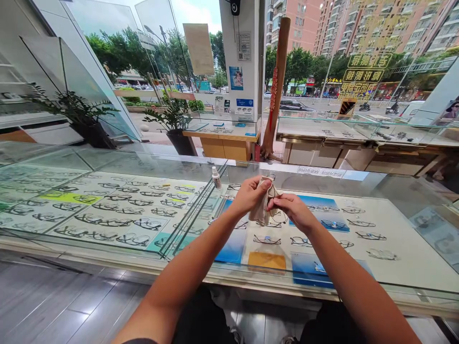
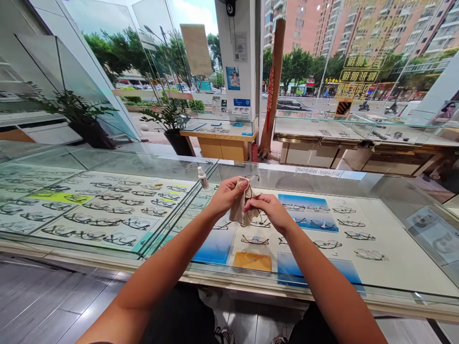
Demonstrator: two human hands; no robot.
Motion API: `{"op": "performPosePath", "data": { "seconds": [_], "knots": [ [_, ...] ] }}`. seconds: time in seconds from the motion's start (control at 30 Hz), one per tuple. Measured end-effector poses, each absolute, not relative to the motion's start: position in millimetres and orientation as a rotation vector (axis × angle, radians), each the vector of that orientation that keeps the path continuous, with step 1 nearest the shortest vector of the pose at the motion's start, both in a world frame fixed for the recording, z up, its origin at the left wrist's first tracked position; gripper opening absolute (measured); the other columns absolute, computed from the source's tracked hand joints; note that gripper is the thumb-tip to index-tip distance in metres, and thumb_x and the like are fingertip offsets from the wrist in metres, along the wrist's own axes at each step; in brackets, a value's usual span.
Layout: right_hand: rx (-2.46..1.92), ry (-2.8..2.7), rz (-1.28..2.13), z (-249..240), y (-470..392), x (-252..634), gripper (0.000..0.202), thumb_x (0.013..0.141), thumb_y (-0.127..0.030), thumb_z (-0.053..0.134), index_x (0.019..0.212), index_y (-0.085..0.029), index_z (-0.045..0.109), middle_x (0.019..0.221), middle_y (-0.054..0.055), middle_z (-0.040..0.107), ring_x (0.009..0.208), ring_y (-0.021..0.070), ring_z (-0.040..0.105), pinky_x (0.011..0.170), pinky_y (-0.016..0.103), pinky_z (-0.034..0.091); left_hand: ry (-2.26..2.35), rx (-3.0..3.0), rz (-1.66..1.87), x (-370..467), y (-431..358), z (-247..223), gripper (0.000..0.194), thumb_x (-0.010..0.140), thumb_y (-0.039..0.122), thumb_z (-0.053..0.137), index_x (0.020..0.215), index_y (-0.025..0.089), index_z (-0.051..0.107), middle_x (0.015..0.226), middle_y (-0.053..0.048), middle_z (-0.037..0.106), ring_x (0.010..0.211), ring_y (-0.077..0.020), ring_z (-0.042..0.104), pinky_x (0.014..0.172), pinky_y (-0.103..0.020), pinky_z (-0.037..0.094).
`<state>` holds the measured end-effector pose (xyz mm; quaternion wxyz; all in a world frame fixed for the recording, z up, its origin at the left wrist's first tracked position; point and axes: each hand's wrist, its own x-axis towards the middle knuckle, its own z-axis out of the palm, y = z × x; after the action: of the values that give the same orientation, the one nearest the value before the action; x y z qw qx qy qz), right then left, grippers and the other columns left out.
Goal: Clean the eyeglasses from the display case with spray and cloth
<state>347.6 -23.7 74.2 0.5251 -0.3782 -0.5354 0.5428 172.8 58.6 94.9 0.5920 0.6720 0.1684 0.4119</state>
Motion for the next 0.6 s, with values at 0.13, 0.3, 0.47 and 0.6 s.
{"op": "performPosePath", "data": {
  "seconds": [0.13,0.3,0.47,0.6],
  "knots": [
    [-0.882,-1.244,1.267,78.1,-22.3,355.5,0.027,0.082,-0.045,0.080,0.076,-0.019,0.083,0.084,0.007,0.078,0.088,0.0231,0.068,0.093,0.040,0.049,0.268,1.600,0.746,163.5,68.4,97.5,0.049,0.093,0.062,0.073,0.095,0.014,0.070,0.080,-0.006,0.072,0.071,-0.0162,0.066,0.068,-0.026,0.050],
    [-0.865,-1.222,1.295,73.9,-20.3,352.1,0.028,0.081,-0.047,0.081,0.080,-0.020,0.083,0.084,0.007,0.077,0.089,0.0222,0.067,0.094,0.039,0.048,0.304,1.550,0.851,170.1,61.6,95.1,0.047,0.080,0.050,0.091,0.105,0.016,0.069,0.086,-0.003,0.072,0.074,-0.0137,0.065,0.071,-0.024,0.050],
    [-0.896,-1.291,1.319,67.5,-21.3,342.6,0.034,0.085,-0.053,0.080,0.086,-0.019,0.084,0.088,0.007,0.078,0.091,0.0226,0.066,0.093,0.039,0.047,0.378,1.567,0.984,178.6,51.3,92.9,0.047,0.088,0.059,0.081,0.083,0.017,0.061,0.057,0.004,0.060,0.049,-0.0101,0.053,0.054,-0.023,0.040],
    [-0.909,-1.315,1.269,72.0,-22.1,346.8,0.032,0.085,-0.051,0.080,0.082,-0.019,0.083,0.087,0.007,0.078,0.089,0.0223,0.064,0.092,0.039,0.046,0.338,1.552,0.942,174.1,53.6,95.7,0.052,0.097,0.067,0.065,0.082,0.017,0.061,0.056,0.000,0.063,0.049,-0.0137,0.057,0.054,-0.026,0.044]
  ]
}}
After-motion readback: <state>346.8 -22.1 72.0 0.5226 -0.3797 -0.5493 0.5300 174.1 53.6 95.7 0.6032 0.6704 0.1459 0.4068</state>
